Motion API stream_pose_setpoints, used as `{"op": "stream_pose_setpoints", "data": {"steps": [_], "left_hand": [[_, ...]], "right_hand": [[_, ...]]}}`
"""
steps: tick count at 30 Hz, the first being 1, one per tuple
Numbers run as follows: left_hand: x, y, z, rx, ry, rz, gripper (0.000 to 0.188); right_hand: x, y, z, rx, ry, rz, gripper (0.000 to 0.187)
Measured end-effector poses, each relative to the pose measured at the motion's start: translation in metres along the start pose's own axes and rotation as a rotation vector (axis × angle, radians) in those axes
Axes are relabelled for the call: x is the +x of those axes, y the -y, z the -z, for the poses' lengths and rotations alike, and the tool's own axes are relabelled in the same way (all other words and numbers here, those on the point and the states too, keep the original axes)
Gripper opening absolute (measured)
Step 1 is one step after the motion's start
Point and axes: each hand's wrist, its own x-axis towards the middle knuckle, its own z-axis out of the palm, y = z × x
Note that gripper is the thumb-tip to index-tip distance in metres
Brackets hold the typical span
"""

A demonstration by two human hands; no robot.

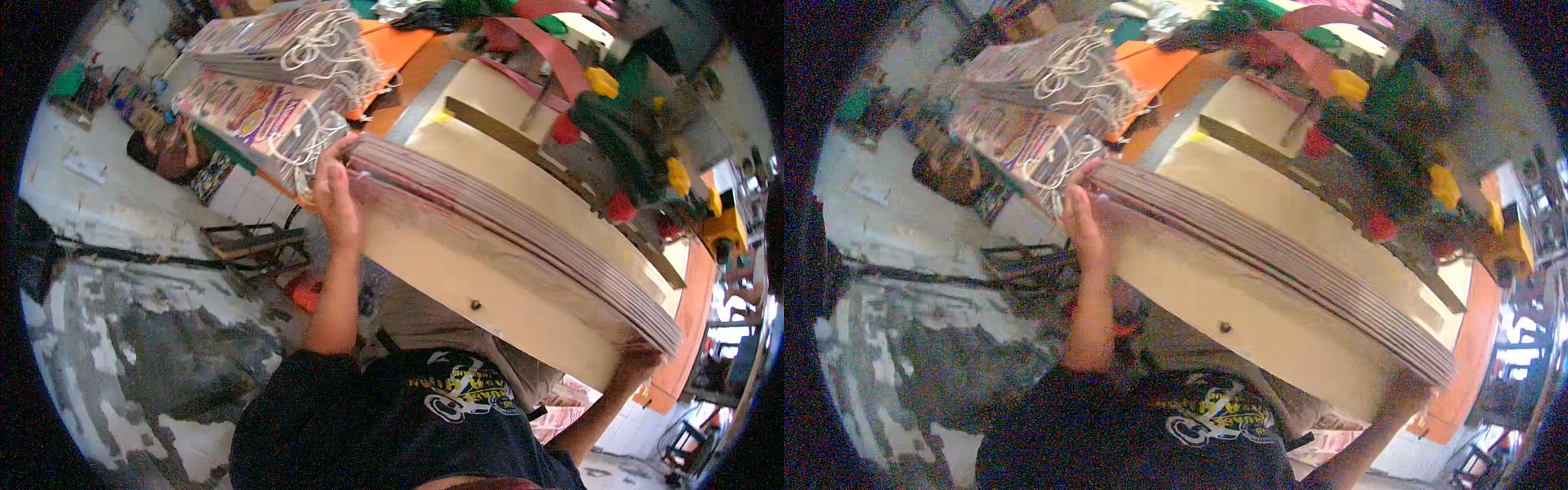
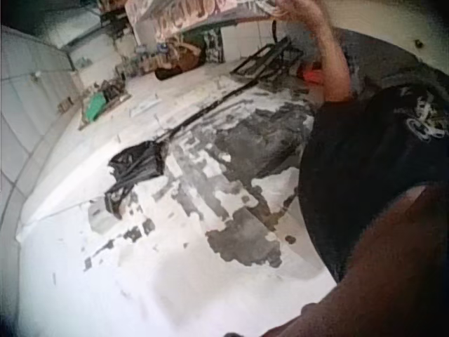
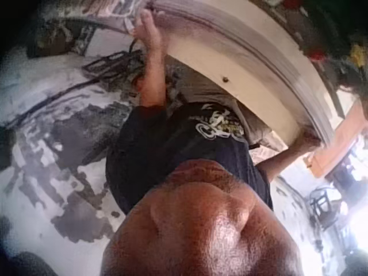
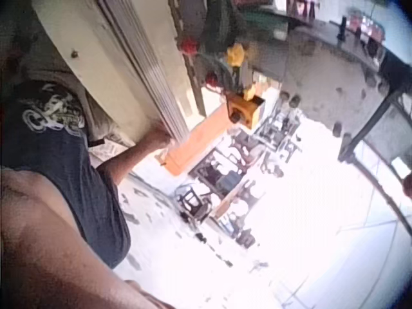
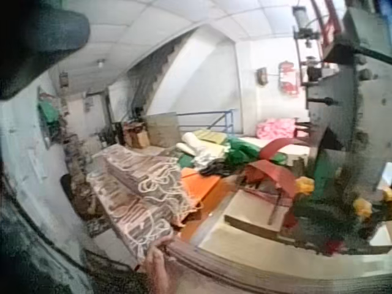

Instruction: The person aligns and organizes a stack of printed product labels on a workbench, checking the edges of the sheets before lifting the entire stack.

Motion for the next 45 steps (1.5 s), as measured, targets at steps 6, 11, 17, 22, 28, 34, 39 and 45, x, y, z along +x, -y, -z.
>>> {"op": "stream_pose_setpoints", "data": {"steps": [6, 11, 17, 22, 28, 34, 39, 45], "left_hand": [[-0.001, -0.006, 0.014, 0.094, -0.036, -0.256, 0.030], [0.007, -0.030, 0.023, 0.397, 0.090, -0.411, 0.016], [0.009, -0.049, 0.025, 0.623, 0.180, -0.439, 0.016], [0.016, -0.062, 0.026, 0.635, 0.270, -0.361, 0.010], [0.008, -0.064, 0.031, 0.293, 0.199, -0.064, 0.018], [0.011, -0.053, 0.024, 0.036, 0.091, 0.055, 0.018], [0.010, -0.041, 0.017, -0.166, 0.035, 0.115, 0.020], [0.010, -0.036, 0.012, -0.351, -0.018, 0.175, 0.020]], "right_hand": [[0.002, -0.003, -0.003, 0.950, -0.302, 0.052, 0.044], [0.000, -0.014, -0.026, 1.031, -0.079, -0.080, 0.092], [0.000, 0.013, -0.004, 1.609, -0.169, -0.290, 0.094], [-0.002, -0.009, -0.037, 1.230, -0.091, -0.021, 0.101], [-0.008, 0.026, 0.056, 1.699, -0.081, -0.303, 0.097], [-0.005, 0.019, 0.035, 1.574, -0.093, -0.261, 0.092], [-0.004, 0.013, 0.017, 1.446, -0.106, -0.213, 0.088], [-0.003, 0.007, -0.002, 1.248, -0.103, -0.149, 0.084]]}}
